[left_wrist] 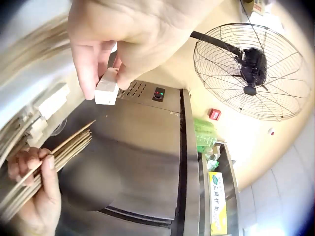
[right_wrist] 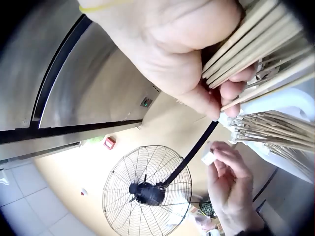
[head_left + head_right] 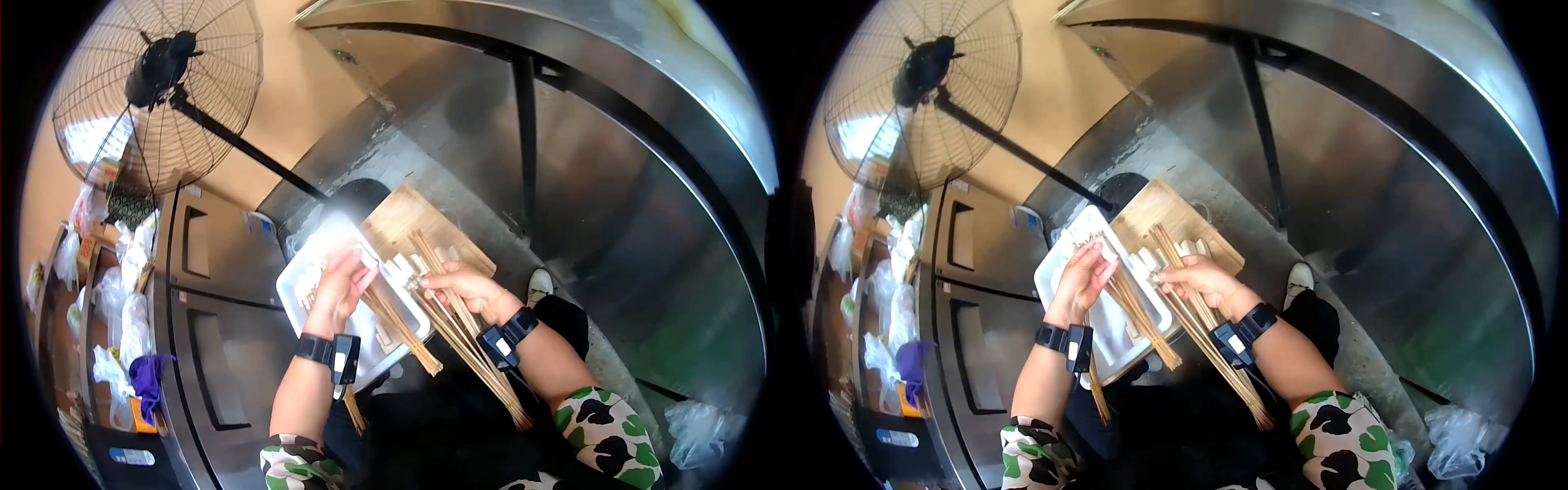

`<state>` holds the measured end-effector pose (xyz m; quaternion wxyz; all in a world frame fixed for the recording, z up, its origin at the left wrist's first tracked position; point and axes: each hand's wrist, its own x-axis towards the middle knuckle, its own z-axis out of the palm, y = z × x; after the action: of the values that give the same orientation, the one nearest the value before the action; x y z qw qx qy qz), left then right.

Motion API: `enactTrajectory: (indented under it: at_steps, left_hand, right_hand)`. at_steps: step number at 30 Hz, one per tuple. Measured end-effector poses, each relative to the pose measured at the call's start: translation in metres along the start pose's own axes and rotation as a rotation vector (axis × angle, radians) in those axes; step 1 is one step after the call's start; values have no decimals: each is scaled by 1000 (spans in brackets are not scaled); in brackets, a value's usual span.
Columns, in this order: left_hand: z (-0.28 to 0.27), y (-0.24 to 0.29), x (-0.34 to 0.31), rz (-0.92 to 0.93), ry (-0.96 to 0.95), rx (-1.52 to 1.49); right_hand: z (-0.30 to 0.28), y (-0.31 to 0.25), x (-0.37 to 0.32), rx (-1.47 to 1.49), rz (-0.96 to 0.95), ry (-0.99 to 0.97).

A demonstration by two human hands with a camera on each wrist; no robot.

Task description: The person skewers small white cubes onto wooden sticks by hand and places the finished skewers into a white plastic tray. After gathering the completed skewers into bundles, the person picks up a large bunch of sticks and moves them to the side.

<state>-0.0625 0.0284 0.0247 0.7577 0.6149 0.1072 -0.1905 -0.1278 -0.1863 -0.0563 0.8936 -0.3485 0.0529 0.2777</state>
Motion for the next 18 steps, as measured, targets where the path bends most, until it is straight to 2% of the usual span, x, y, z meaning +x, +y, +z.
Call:
enactTrajectory:
  at_steps: [4, 18]
  left_hand:
    - [15, -8, 39, -52, 70, -36]
    - [30, -7, 42, -24, 43, 55]
  right_hand:
    - [1, -3, 0, -6, -8, 8]
    - [0, 2, 4, -69, -45, 5]
